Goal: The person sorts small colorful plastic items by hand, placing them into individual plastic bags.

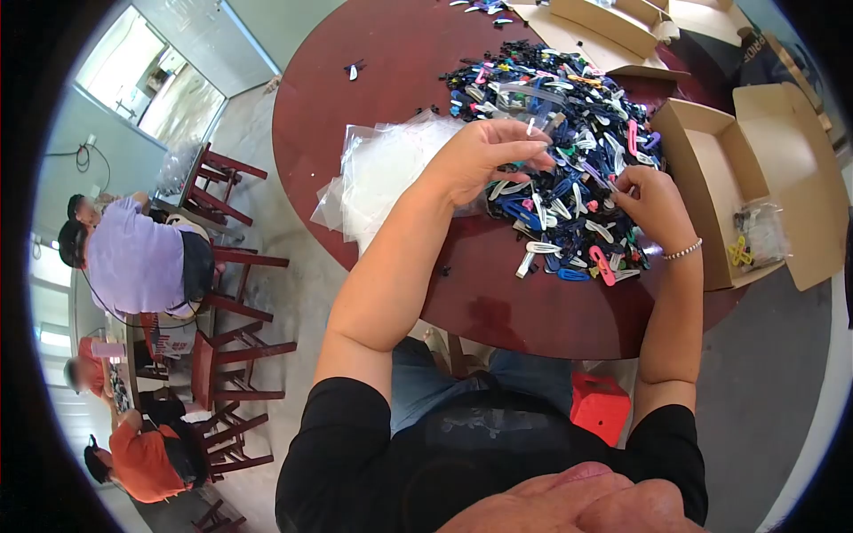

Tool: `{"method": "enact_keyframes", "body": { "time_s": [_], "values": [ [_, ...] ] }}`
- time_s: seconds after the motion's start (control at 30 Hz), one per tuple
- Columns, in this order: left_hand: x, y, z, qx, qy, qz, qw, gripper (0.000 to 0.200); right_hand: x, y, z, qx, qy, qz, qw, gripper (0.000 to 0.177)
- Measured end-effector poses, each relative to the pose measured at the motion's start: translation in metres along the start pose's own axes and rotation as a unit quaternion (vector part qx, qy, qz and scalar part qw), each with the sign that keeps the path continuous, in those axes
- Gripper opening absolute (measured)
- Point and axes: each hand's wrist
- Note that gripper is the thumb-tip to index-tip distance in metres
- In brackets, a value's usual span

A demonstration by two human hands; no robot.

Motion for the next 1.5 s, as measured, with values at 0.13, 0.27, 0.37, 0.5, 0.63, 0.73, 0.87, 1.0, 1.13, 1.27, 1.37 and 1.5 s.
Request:
{"method": "enact_keyframes", "body": {
  "time_s": [0.13, 0.27, 0.37, 0.5, 0.63, 0.73, 0.87, 1.0, 1.13, 1.27, 1.37, 1.5],
  "values": [
    [0.0, 0.002, 0.001, -0.003, -0.002, 0.016, 1.0, 0.031, 0.008, 0.002, 0.006, -0.017, -0.03, 0.053, 0.998, 0.014],
    [0.0, 0.0, -0.001, -0.004, -0.003, 0.008, 1.0, 0.03, 0.013, 0.006, -0.005, -0.018, -0.089, -0.008, 0.996, 0.016],
    [-0.001, 0.001, 0.0, -0.002, -0.01, 0.011, 1.0, 0.029, 0.004, 0.005, -0.006, -0.038, -0.046, -0.034, 0.998, 0.017],
    [0.001, 0.001, -0.001, -0.01, -0.013, 0.009, 1.0, 0.029, 0.008, 0.003, -0.021, -0.048, 0.075, -0.053, 0.995, 0.021],
    [-0.001, 0.002, 0.001, -0.006, -0.008, 0.011, 1.0, 0.029, 0.0, 0.002, -0.02, -0.045, 0.104, -0.045, 0.993, 0.018],
    [-0.001, 0.003, 0.001, -0.012, -0.013, 0.008, 1.0, 0.03, -0.004, 0.001, -0.021, -0.051, 0.103, -0.035, 0.993, 0.016],
    [-0.001, 0.003, 0.001, -0.008, -0.01, 0.01, 1.0, 0.029, -0.012, 0.0, -0.01, -0.05, 0.087, 0.01, 0.995, 0.013],
    [-0.002, 0.004, 0.002, -0.007, -0.017, 0.008, 1.0, 0.028, 0.002, 0.0, -0.005, -0.056, -0.025, 0.055, 0.997, 0.012],
    [-0.003, 0.003, 0.002, -0.009, -0.025, -0.003, 1.0, 0.027, 0.022, 0.004, 0.0, -0.118, -0.17, 0.059, 0.977, 0.013],
    [-0.008, 0.006, 0.002, 0.003, -0.027, -0.018, 0.999, 0.03, 0.028, 0.006, -0.006, -0.115, -0.315, 0.074, 0.939, 0.01],
    [-0.004, 0.0, -0.006, -0.007, -0.036, -0.051, 0.998, 0.032, 0.033, 0.007, -0.024, -0.092, -0.362, 0.106, 0.922, 0.01],
    [-0.008, 0.004, -0.003, 0.002, -0.041, -0.079, 0.996, 0.034, 0.037, 0.003, -0.055, -0.032, -0.392, 0.143, 0.908, 0.008]
  ]
}}
Point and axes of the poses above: each hand's wrist, its own y-axis away from the middle knuckle, its own x-axis out of the back of the hand, z = x × y, and after that the axes turned 8 degrees about x, right-handed
